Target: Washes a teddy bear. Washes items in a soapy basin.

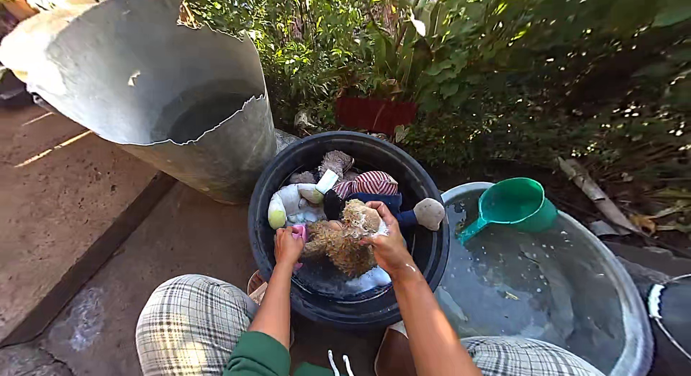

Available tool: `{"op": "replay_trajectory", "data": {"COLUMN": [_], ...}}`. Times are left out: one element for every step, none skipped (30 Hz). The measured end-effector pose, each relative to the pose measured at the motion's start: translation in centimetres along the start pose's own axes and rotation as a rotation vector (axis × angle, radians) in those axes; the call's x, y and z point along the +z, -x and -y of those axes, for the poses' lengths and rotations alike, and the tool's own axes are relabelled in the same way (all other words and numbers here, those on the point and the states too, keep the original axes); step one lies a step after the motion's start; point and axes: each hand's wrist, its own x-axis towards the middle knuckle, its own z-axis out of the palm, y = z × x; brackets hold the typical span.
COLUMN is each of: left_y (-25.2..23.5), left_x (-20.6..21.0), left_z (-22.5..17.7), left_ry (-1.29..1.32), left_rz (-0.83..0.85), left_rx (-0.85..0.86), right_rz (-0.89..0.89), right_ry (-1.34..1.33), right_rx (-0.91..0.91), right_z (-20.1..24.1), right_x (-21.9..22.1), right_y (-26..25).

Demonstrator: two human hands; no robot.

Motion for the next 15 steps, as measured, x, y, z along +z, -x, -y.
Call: {"op": "replay_trajectory", "data": {"left_y": [0.0,-0.1,-0.3,-0.2,0.1,0.7,1.4,2.2,2.7,3.1,3.2,2.9,2.7,2.8,2.6], "left_x": [0.1,0.4,1.0,1.7,2.3,2.8,3.2,3.5,3.8,4.1,4.1,4.0,3.9,3.5,3.3], "left_z": [0.0,0.2,0.4,0.5,0.4,0.3,0.2,-0.1,-0.4,-1.0,-1.7,-2.4,-3.0,-3.6,-4.1], "left_ry": [0.089,0.234,0.432,0.633,0.779,0.880,0.962,1.054,1.160,1.270,1.378,1.459,1.500,1.514,1.501], "left_rz": [-0.002,0.015,0.057,0.115,0.184,0.267,0.366,0.456,0.502,0.495,0.469,0.442,0.424,0.408,0.386], "left_rx": [0.021,0.037,0.021,-0.045,-0.147,-0.239,-0.293,-0.309,-0.289,-0.231,-0.139,-0.057,-0.014,-0.029,-0.045], "right_rz": [0.014,0.029,0.045,0.066,0.085,0.108,0.137,0.175,0.219,0.273,0.326,0.375,0.401,0.403,0.390], "right_ry": [-0.008,-0.018,-0.028,-0.040,-0.055,-0.072,-0.091,-0.111,-0.139,-0.167,-0.178,-0.172,-0.156,-0.142,-0.137], "right_rx": [-0.037,-0.068,-0.095,-0.121,-0.144,-0.165,-0.186,-0.210,-0.233,-0.257,-0.279,-0.296,-0.303,-0.297,-0.280], "right_z": [0.9,1.8,2.6,3.3,4.0,4.6,5.2,5.6,6.1,6.4,6.7,6.9,6.9,6.7,6.3], "right_x": [0.1,0.2,0.4,0.5,0.5,0.5,0.4,0.2,-0.1,-0.6,-1.2,-2.0,-2.8,-3.6,-4.3], "right_y": [0.2,0.4,0.7,1.0,1.2,1.4,1.6,1.8,1.9,2.0,2.1,2.1,2.3,2.5,2.6]}}
